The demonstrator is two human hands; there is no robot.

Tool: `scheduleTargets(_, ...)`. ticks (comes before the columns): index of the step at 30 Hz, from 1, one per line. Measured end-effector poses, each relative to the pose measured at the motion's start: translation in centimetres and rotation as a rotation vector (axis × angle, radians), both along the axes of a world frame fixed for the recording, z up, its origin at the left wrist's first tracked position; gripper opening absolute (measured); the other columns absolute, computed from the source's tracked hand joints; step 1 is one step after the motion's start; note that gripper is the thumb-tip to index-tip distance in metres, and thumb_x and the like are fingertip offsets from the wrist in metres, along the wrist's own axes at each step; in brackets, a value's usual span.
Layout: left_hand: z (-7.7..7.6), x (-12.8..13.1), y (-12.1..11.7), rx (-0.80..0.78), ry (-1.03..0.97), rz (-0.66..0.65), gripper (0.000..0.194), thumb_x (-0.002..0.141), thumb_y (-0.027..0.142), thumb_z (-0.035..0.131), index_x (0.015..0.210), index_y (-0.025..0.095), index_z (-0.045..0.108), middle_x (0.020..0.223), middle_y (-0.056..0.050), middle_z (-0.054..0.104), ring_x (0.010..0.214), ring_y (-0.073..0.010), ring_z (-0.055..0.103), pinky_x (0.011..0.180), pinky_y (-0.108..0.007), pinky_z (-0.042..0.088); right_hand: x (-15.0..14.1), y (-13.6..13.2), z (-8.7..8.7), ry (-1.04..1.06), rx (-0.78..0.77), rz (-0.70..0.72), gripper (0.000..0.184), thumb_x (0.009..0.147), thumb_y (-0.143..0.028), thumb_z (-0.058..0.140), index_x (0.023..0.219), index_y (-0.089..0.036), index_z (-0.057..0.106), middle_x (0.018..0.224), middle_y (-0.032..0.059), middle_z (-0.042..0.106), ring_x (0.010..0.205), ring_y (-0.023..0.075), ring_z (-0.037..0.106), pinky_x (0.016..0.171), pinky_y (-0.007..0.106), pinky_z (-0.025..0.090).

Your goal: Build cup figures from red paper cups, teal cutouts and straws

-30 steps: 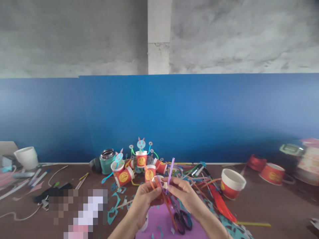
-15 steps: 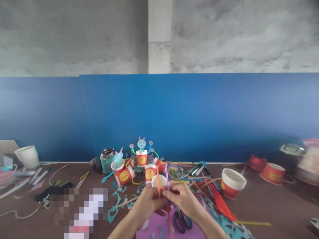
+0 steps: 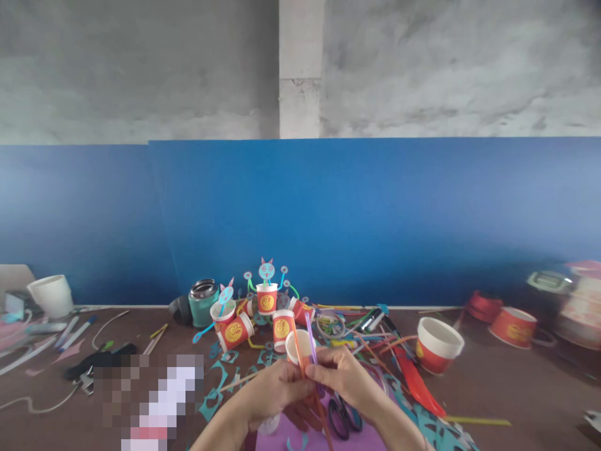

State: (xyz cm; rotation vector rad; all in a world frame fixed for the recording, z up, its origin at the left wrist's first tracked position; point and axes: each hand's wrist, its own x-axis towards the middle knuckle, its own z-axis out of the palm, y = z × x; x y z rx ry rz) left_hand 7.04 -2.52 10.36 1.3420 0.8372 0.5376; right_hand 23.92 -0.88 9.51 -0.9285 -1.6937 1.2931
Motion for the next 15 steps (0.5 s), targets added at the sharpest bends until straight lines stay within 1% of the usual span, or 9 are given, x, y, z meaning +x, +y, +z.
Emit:
scheduleTargets(2,0.1,-0.3,-0.2,-0.036,-0.011,-0.058,0.042,0.070,0.054,0.065,0.072,0.012,0.069,0.066,-0.011,0.071,0.055,-0.0190,0.067,0.056,-0.028,0.049,-0.1,-0.3,0.1,0.002,-0.053,0.039,0.038,0.067,-0.050,0.073,0.060,-0.012,0.068,0.058,-0.0009,0.053,0.054,0.0095,0.045,0.050,0.021,0.034)
scheduleTargets(4,0.1,-0.4,-0.2,-0.069,-0.043,-0.114,0.043,0.070,0.054,0.066,0.075,0.012,0.068,0.063,-0.011,0.070,0.052,-0.0197,0.067,0.057,-0.030,0.050,-0.2,-0.5,0.1,0.050,-0.124,0.078,0.036,0.064,-0.048,0.076,0.065,-0.013,0.069,0.058,-0.0013,0.054,0.052,0.0087,0.044,0.049,0.020,0.033)
scheduleTargets(6,0.0,-0.4,0.0,-0.087,-0.085,-0.111,0.047,0.067,0.057,0.067,0.076,0.011,0.067,0.060,-0.010,0.070,0.049,-0.0193,0.066,0.055,-0.030,0.050,-0.2,-0.5,0.0,0.141,-0.206,0.090,0.036,0.061,-0.047,0.078,0.073,-0.013,0.070,0.059,-0.0010,0.056,0.051,0.0083,0.045,0.049,0.020,0.034)
scheduleTargets(8,-0.2,-0.3,0.2,-0.089,-0.115,-0.025,0.051,0.062,0.061,0.069,0.072,0.011,0.065,0.058,-0.010,0.069,0.045,-0.0172,0.063,0.049,-0.026,0.047,-0.3,-0.4,-0.1,0.234,-0.270,0.068,0.039,0.062,-0.046,0.078,0.080,-0.013,0.070,0.061,-0.0004,0.058,0.050,0.0076,0.045,0.049,0.020,0.035)
scheduleTargets(10,-0.4,0.0,0.5,-0.082,-0.128,0.089,0.054,0.059,0.064,0.070,0.067,0.011,0.062,0.056,-0.009,0.068,0.043,-0.0148,0.061,0.044,-0.022,0.044,-0.2,-0.3,-0.1,0.282,-0.286,0.047,0.039,0.066,-0.046,0.076,0.085,-0.012,0.070,0.063,0.0005,0.059,0.051,0.0069,0.045,0.050,0.019,0.035)
scheduleTargets(12,-0.6,0.3,0.6,-0.093,-0.130,0.162,0.054,0.056,0.064,0.071,0.066,0.012,0.058,0.053,-0.008,0.067,0.040,-0.0131,0.059,0.039,-0.019,0.040,-0.2,-0.2,0.1,0.277,-0.267,0.032,0.039,0.068,-0.046,0.075,0.086,-0.012,0.069,0.063,0.0000,0.058,0.050,0.0057,0.043,0.048,0.018,0.032)
scheduleTargets(15,-1.0,0.9,0.7,-0.128,-0.163,0.262,0.053,0.052,0.060,0.076,0.069,0.015,0.053,0.048,-0.005,0.066,0.035,-0.0117,0.055,0.033,-0.016,0.035,-0.1,-0.3,0.6,0.222,-0.241,0.000,0.039,0.068,-0.048,0.074,0.083,-0.012,0.068,0.059,-0.0027,0.053,0.046,0.0041,0.038,0.044,0.017,0.027)
